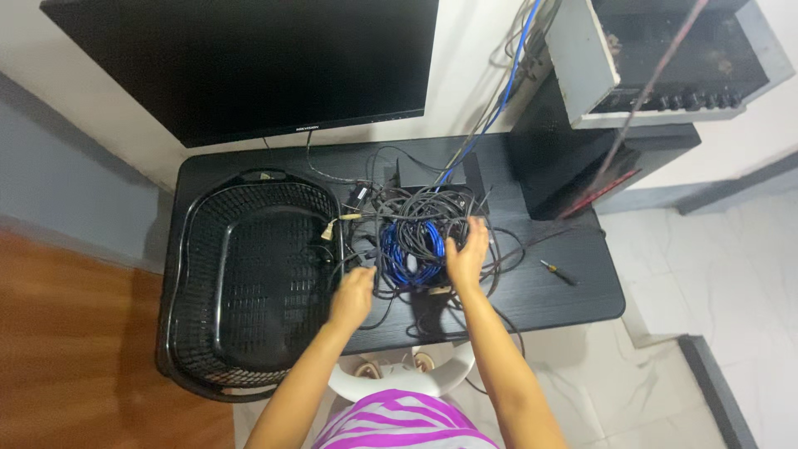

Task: The person untangles a pile of mixed black and blue cables on a black desk. They repeatedly pick up tangled sections, separate individual wires, and attempt to coil them. The person handles the cables by hand throughout the process.

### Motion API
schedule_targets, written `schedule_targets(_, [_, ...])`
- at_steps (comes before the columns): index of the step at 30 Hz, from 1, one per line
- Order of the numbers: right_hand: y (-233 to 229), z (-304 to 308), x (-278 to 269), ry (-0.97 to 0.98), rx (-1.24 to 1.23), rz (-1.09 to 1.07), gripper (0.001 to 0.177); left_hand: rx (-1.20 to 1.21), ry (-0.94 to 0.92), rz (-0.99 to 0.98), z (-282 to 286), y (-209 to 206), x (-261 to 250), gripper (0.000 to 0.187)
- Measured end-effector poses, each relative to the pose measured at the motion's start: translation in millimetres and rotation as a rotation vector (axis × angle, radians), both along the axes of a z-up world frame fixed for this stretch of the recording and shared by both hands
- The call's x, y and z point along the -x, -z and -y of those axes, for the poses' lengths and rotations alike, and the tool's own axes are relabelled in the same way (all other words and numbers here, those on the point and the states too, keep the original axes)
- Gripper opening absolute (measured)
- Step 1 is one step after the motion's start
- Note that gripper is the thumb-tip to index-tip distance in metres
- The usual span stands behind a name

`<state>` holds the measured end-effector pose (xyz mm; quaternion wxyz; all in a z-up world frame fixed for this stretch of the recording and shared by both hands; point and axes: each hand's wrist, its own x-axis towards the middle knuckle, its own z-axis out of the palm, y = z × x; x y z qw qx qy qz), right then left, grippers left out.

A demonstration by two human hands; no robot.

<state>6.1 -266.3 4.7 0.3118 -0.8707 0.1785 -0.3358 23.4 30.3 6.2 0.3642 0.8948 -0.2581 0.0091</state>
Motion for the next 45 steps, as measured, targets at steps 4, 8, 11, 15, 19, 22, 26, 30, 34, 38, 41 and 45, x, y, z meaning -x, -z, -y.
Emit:
schedule_targets(4, [-28.2,-51.7,20.8,-0.147,0.040,0.022,0.058,0.072,-0.217,0.037,-35.7,10.2,-33.1,0.048])
schedule_targets(8, [-26.1,-91.3,28.4,-0.225,-0.029,0.008,0.051,0.051,-0.291,-0.196,-50.2,55.4,-58.3,0.086])
schedule_targets(11, [-25.0,-100.0,34.9,-0.261,-0.080,-0.009,0.047,0.176,-0.234,-0.357,-47.2,67.4,-68.2,0.103])
schedule_targets(15, [-24.7,-97.9,47.0,-0.240,-0.158,-0.047,0.042,0.425,-0.244,-0.681,-46.3,75.0,-80.3,0.106])
schedule_targets(19, [-20.5,-90.8,61.9,-0.217,-0.164,-0.056,0.043,0.392,-0.257,-0.563,-37.0,72.5,-74.1,0.075])
schedule_targets(22, [-15.0,-87.8,66.8,-0.211,-0.192,-0.072,0.042,0.369,-0.440,-0.543,-33.9,47.6,-68.0,0.057])
schedule_targets(26, [-8.5,-88.7,67.3,-0.235,-0.204,-0.049,0.040,0.349,-0.351,-0.424,-17.0,-16.7,-40.6,0.054])
schedule_targets(30, [-5.2,-102.3,58.9,-0.319,-0.404,-0.058,0.039,0.489,-0.158,-0.103,21.7,-57.1,-9.1,0.053])
schedule_targets(34, [-13.6,-105.1,57.9,-0.548,-0.480,-0.071,0.051,0.591,-0.124,-0.156,57.8,-91.3,14.6,0.053])
schedule_targets(38, [-24.2,-78.4,59.6,-0.577,-0.497,-0.236,0.051,0.629,-0.095,-0.036,80.2,-109.4,25.0,0.052])
schedule_targets(41, [-24.6,-46.7,62.8,-0.568,-0.437,-0.236,0.045,0.611,-0.154,0.043,85.7,-100.2,25.7,0.050])
schedule_targets(45, [-20.6,-4.5,55.7,-0.470,-0.313,-0.151,0.040,0.558,-0.257,0.081,80.1,-64.0,28.3,0.051])
